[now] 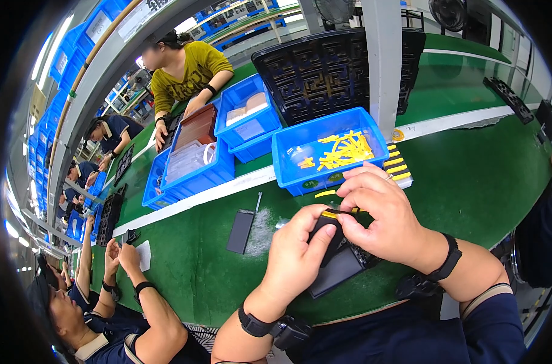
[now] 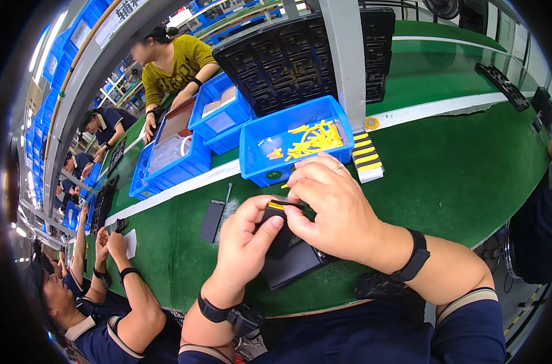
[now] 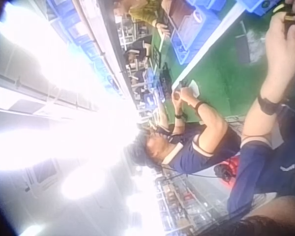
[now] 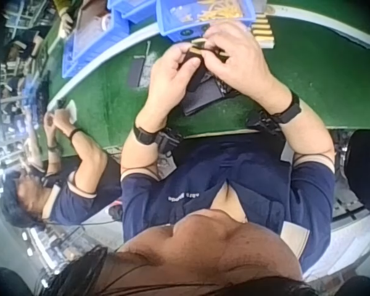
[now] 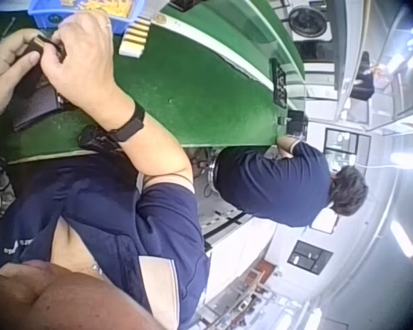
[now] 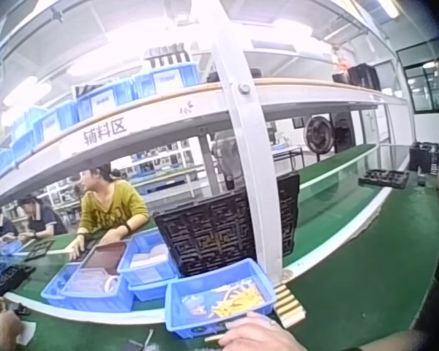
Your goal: Apply yellow adhesive strips to small black rectangular electronic components.
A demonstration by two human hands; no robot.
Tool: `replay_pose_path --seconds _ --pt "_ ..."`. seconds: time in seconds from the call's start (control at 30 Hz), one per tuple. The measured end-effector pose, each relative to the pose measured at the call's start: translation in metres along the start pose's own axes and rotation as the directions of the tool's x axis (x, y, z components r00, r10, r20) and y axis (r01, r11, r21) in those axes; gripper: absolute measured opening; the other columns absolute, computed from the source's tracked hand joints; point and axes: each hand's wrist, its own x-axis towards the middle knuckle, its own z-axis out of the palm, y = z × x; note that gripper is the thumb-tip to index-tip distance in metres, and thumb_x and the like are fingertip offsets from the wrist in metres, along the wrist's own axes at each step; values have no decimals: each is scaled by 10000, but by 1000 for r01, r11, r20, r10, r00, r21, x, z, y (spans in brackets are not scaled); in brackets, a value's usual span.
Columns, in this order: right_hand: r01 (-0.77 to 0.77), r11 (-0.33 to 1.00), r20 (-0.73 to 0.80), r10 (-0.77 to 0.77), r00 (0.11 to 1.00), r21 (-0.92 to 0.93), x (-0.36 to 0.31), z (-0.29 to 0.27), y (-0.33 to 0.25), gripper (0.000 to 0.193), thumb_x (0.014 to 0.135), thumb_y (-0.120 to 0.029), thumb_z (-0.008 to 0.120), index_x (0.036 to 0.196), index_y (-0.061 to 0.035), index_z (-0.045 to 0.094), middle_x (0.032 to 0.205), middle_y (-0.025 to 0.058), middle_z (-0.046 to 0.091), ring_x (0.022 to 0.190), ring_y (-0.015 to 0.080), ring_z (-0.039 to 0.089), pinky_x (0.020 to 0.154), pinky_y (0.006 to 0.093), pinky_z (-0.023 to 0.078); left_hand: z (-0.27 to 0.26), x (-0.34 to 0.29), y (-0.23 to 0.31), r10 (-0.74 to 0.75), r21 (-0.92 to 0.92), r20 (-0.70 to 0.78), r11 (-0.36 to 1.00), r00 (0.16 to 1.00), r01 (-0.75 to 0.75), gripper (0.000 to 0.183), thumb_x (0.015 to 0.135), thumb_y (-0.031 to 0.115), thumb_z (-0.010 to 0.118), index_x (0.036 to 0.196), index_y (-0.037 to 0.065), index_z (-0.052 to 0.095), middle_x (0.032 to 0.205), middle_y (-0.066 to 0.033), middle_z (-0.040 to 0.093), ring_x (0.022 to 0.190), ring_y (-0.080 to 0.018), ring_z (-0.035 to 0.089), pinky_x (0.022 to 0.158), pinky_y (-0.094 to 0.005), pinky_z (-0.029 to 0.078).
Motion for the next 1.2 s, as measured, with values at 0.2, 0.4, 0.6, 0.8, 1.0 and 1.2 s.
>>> replay_pose_path --seconds 0.2,0.4,0.6,0.8,1.0,1.2 --pt "128 975 61 -118 991 -183 5 -9 -9 136 646 -37 675 755 -39 594 924 89 582 1015 313 538 952 493 386 0 1 -3 -46 -159 -89 987 995 31 199 880 71 587 1070 17 555 815 -38 663 729 -63 575 650 -225 458" --pt "232 946 58 -224 973 -226 3 -9 -3 128 663 -32 678 761 -43 598 974 74 594 1043 304 532 983 539 351 -1 1 -2 -113 -186 -66 978 991 99 193 875 60 595 1058 15 559 833 -36 669 739 -53 576 658 -220 463" --pt "170 967 24 -168 985 -190 2 -8 -9 129 670 -18 682 762 -47 596 893 63 606 987 284 561 977 521 364 -3 2 -6 -105 -176 -78 980 991 90 195 866 60 607 1049 9 566 847 -47 676 750 -54 587 668 -220 469" --pt "95 975 -71 -111 991 -201 8 -15 4 142 661 6 680 759 -52 594 853 58 605 918 273 588 950 500 402 -4 1 -1 -52 -64 -55 997 997 48 196 868 50 600 1054 -1 562 851 -44 675 769 -54 592 679 -220 470" --pt "224 973 15 -224 974 -45 -2 -4 -16 158 668 -19 713 786 -54 614 951 70 638 983 266 595 977 506 385 -2 4 -3 -102 -484 -9 871 995 85 195 899 18 545 1088 -24 524 959 -49 655 865 -62 581 756 -200 451" --pt "131 990 -58 -135 989 -60 -1 -1 -10 152 667 -2 706 776 -51 612 881 59 642 951 272 604 988 512 378 -3 0 -6 -62 -378 -60 925 996 35 252 890 2 547 1135 -10 490 929 -50 662 859 -92 612 741 -226 467"
